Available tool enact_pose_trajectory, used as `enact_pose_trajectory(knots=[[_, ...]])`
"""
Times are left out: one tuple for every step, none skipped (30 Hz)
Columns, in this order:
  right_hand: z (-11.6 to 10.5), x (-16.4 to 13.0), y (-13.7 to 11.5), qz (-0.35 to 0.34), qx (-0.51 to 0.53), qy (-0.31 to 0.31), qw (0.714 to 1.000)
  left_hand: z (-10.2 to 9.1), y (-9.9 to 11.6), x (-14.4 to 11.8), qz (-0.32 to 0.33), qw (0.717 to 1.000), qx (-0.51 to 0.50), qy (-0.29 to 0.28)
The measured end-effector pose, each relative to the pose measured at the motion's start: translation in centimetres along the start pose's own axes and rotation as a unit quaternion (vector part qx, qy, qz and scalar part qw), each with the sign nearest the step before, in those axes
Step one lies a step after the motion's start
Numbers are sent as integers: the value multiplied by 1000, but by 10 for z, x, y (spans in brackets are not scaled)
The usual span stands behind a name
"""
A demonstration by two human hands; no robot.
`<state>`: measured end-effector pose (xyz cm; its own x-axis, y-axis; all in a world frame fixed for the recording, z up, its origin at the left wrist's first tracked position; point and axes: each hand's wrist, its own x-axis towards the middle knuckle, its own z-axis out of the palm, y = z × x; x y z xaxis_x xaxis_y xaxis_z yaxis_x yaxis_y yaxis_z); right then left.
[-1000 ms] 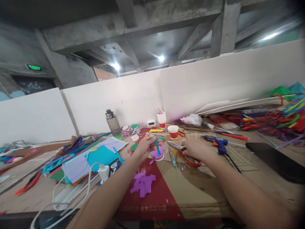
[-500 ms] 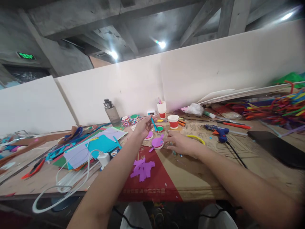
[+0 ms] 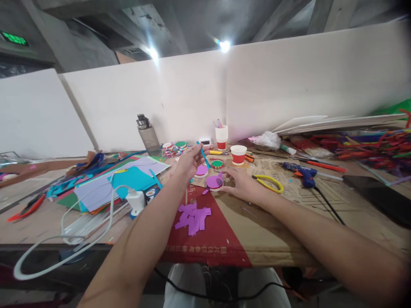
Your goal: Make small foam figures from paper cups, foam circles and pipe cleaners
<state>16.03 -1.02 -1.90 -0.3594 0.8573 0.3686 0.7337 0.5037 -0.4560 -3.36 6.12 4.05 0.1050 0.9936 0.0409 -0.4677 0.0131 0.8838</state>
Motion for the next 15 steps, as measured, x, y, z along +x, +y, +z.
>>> enact_pose_trajectory(knots=[[3, 1, -1, 10, 0, 3, 1000, -2, 0, 1, 5, 1000, -6, 7], [5, 2, -2, 20, -1, 7, 1000, -3, -1, 1, 8, 1000, -13, 13], [7, 2, -3, 29, -4, 10, 1000, -4, -1, 2, 9, 1000, -17, 18], [9, 3, -5, 37, -7, 14, 999, -5, -2, 2, 7, 1000, -19, 22], [10, 4, -7, 42, -11, 16, 999, -5, -3, 2, 4, 1000, -19, 23], [12, 5, -9, 45, -14, 16, 999, -6, -3, 2, 0, 1000, -16, 23], [13, 5, -11, 47, -18, 14, 999, -5, -4, 2, -3, 1000, -14, 21], [15, 6, -14, 50, -22, 10, 998, -5, -4, 1, -5, 1000, -13, 19], [16, 7, -16, 56, -28, 6, 998, -5, -4, 1, -6, 1000, -13, 18], [17, 8, -19, 65, -35, 1, 997, -4, -3, 0, -7, 1000, -14, 17], [18, 9, -22, 76, -44, -4, 996, -3, -3, 0, -8, 1000, -15, 17], [19, 10, -25, 87, -53, -7, 995, -3, -2, -1, -10, 1000, -14, 17], [20, 12, -27, 99, -61, -9, 993, -3, -2, -1, -12, 1000, -13, 16], [21, 13, -30, 110, -66, -11, 992, -3, -1, -1, -13, 1000, -11, 13], [22, 14, -32, 120, -68, -13, 990, -3, -1, -1, -12, 1000, -10, 8]])
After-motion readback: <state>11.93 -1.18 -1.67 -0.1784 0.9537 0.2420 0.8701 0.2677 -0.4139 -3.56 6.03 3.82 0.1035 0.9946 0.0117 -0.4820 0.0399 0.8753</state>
